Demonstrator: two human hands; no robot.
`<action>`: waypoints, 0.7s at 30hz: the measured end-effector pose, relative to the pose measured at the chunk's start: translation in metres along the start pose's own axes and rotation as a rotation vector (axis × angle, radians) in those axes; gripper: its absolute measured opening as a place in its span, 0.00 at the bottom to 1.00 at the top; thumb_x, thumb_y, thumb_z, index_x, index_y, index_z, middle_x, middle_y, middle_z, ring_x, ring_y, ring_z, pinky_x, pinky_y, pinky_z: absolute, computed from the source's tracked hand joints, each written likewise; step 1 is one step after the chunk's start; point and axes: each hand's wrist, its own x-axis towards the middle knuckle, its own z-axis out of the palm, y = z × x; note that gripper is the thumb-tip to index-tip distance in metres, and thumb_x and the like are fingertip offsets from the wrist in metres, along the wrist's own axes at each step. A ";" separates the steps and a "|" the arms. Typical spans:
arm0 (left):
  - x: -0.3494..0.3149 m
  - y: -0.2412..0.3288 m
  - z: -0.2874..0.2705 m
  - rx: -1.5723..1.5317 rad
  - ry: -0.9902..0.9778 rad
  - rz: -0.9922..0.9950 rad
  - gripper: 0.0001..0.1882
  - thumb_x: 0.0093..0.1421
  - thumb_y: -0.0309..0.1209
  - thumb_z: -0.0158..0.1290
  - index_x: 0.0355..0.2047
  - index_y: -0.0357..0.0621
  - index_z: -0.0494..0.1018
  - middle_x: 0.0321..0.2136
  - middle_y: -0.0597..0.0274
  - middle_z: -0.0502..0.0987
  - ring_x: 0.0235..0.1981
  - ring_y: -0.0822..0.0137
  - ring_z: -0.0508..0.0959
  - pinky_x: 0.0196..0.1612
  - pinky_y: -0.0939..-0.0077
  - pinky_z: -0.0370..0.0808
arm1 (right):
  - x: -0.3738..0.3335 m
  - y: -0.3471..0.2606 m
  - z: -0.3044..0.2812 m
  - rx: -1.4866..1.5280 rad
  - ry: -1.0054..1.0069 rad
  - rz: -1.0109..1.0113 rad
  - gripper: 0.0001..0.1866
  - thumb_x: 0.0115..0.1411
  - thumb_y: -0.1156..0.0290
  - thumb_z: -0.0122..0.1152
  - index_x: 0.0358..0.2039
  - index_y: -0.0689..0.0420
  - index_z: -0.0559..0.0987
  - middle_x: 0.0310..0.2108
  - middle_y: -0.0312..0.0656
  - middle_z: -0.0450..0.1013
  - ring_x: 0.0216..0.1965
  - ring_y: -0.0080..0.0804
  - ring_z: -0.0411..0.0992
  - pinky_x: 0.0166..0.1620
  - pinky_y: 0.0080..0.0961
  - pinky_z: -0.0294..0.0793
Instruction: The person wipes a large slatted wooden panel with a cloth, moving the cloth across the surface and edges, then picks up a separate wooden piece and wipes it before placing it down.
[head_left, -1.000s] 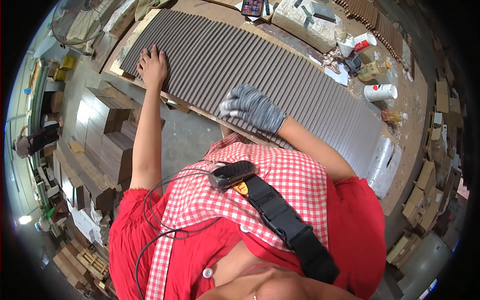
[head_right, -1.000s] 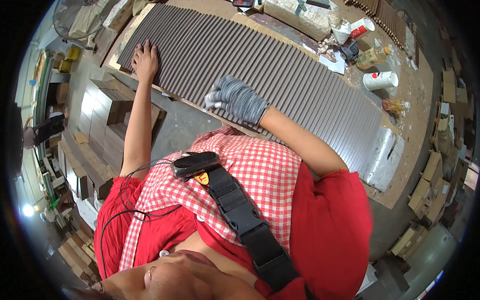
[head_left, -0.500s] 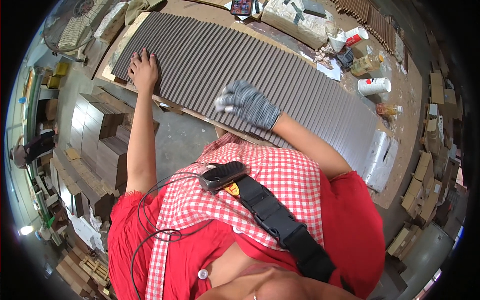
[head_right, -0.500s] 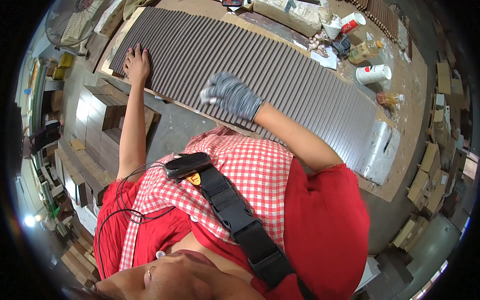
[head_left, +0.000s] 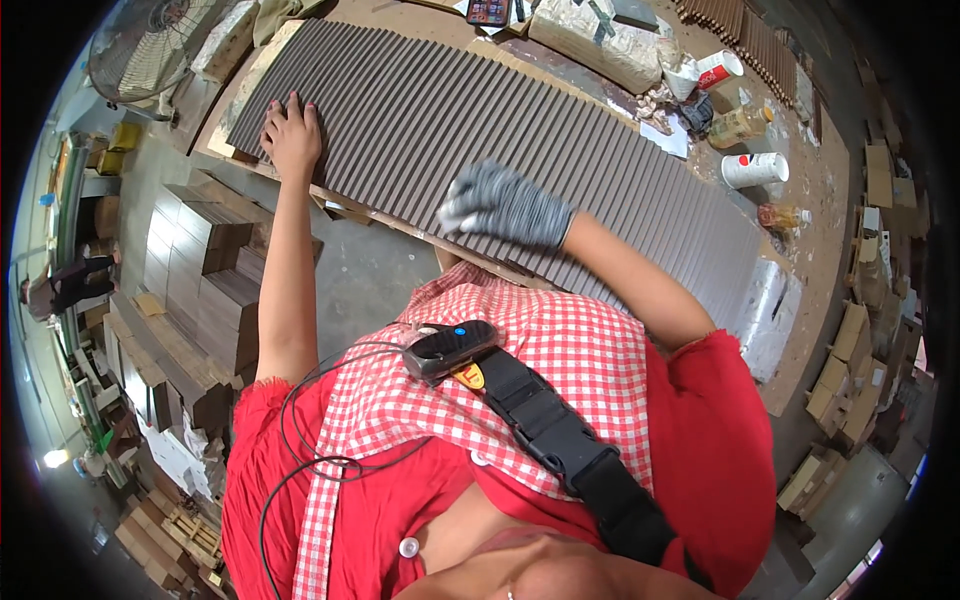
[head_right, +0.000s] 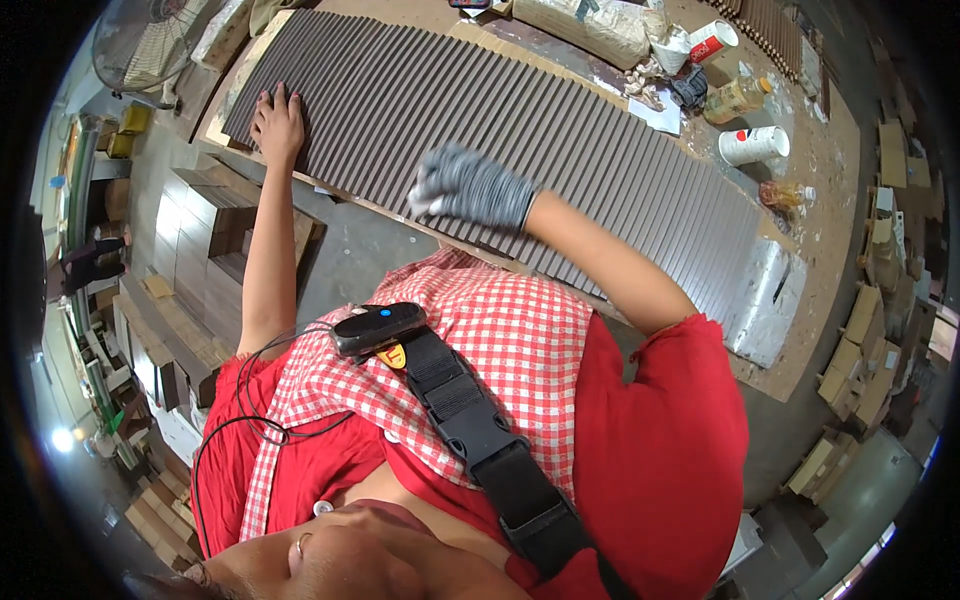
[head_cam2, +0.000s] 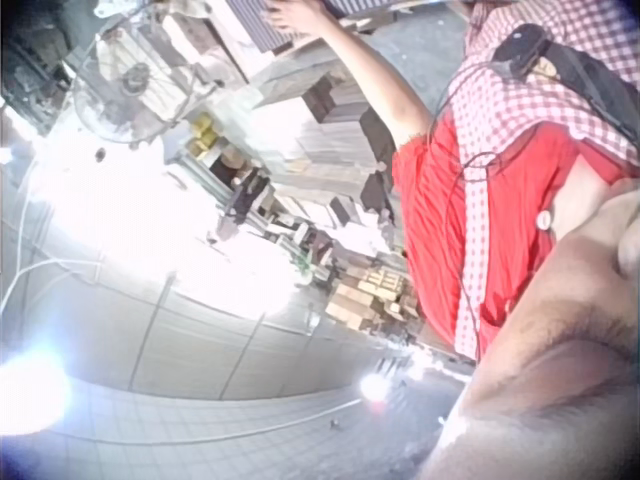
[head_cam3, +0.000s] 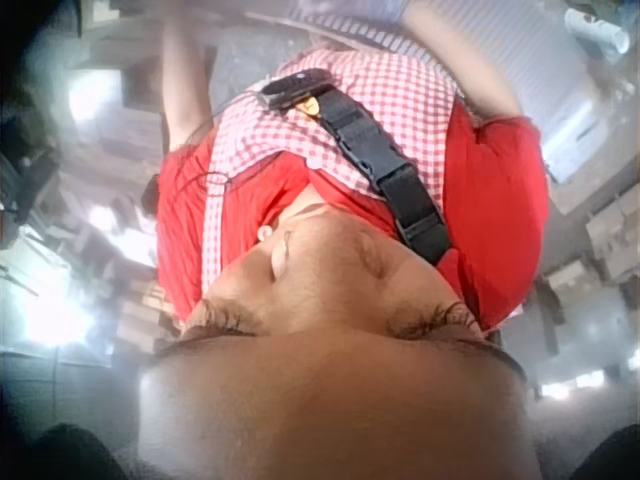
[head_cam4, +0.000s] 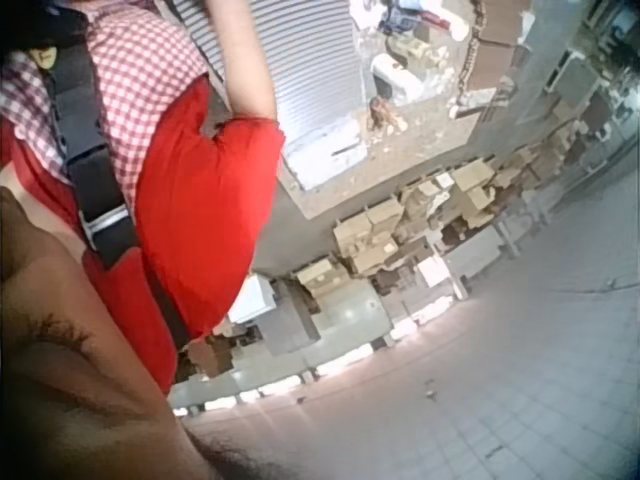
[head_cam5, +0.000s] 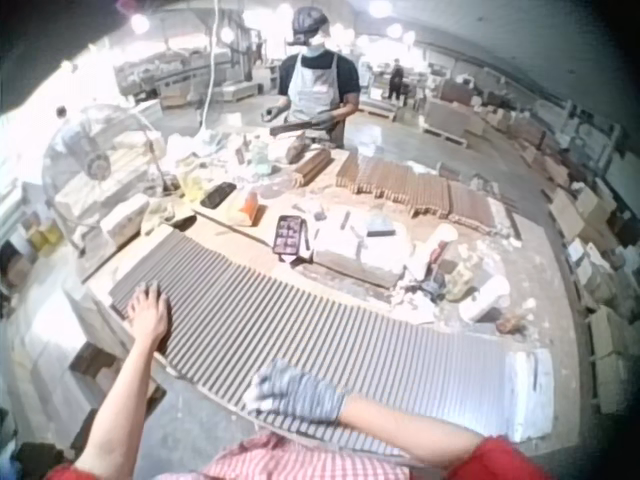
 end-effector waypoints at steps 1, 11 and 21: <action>0.000 0.000 0.000 0.006 0.004 0.000 0.29 0.69 0.52 0.37 0.66 0.56 0.63 0.65 0.48 0.61 0.66 0.50 0.59 0.66 0.49 0.51 | 0.002 -0.007 0.007 0.020 -0.026 0.027 0.12 0.55 0.67 0.69 0.41 0.49 0.85 0.39 0.37 0.77 0.45 0.35 0.70 0.51 0.34 0.72; 0.003 0.000 0.000 -0.003 -0.036 -0.020 0.29 0.69 0.52 0.37 0.66 0.57 0.62 0.66 0.48 0.60 0.68 0.50 0.57 0.67 0.48 0.50 | 0.004 -0.016 0.014 0.028 0.000 -0.005 0.14 0.56 0.68 0.66 0.44 0.51 0.84 0.40 0.41 0.76 0.45 0.39 0.71 0.53 0.34 0.71; 0.005 -0.002 0.003 -0.010 -0.037 -0.011 0.29 0.70 0.52 0.37 0.67 0.56 0.61 0.66 0.47 0.59 0.67 0.49 0.57 0.67 0.47 0.49 | 0.005 0.009 -0.012 -0.262 0.238 0.203 0.15 0.51 0.69 0.71 0.41 0.53 0.85 0.33 0.36 0.75 0.41 0.34 0.68 0.50 0.32 0.71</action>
